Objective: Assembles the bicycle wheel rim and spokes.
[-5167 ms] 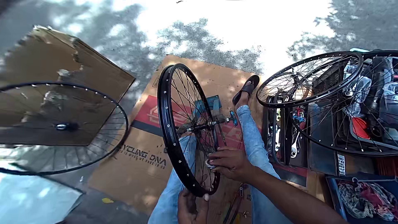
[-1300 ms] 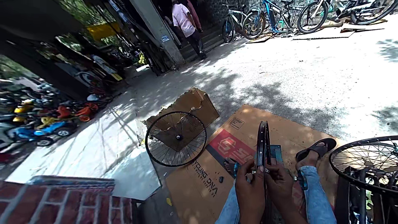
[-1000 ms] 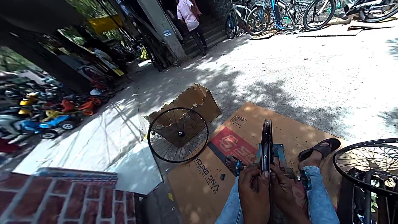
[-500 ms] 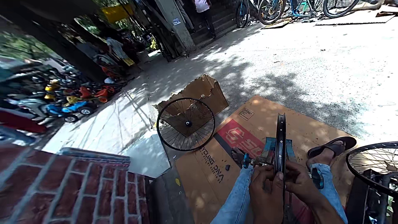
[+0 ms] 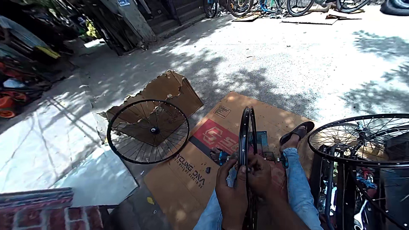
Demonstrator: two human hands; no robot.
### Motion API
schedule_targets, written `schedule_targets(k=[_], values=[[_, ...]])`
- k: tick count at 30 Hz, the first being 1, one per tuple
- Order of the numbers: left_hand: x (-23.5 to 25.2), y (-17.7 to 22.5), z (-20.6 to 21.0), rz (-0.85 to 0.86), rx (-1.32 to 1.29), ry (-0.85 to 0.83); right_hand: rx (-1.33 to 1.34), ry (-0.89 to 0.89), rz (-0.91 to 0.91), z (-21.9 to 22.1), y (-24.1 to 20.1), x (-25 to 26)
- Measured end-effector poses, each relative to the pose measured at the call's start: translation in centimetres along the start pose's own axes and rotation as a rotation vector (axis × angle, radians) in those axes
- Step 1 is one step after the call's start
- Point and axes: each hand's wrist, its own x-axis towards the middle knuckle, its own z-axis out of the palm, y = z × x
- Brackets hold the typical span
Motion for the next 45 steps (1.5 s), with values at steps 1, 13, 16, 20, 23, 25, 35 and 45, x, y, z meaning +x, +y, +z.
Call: schedule_targets(k=[1,13,16,20,23,25,35,45], values=[[-0.2,-0.3,-0.4,0.015,-0.004,0.005,0.097,-0.180,0.040,-1.2,-0.2,0.2],[-0.2,0.5,-0.7,0.038,-0.129,-0.034,0.091,-0.493,-0.041,-4.6,-0.7,2.1],[0.0,0.5,-0.8,0.016,-0.181,-0.065,-0.022,-0.245,-0.101,-2.6,-0.5,-0.5],[-0.5,0.6,-0.7,0.024,-0.180,-0.108,-0.052,-0.082,-0.099,-1.4,-0.7,-2.6],[0.3,1.4,-1.1,-0.036,-0.125,-0.153,0.115,-0.340,0.070,-4.1,-0.7,-1.0],[2.1,2.8,-0.9,-0.111,-0.073,-0.201,0.125,-0.369,0.124,-5.3,-0.7,0.0],[4.7,3.8,2.4,-0.242,0.156,-0.217,-0.155,0.009,0.065,-2.9,1.6,4.0],[4.3,3.5,1.5,-0.310,0.071,-0.258,-0.009,0.062,0.018,-2.1,2.7,1.3]])
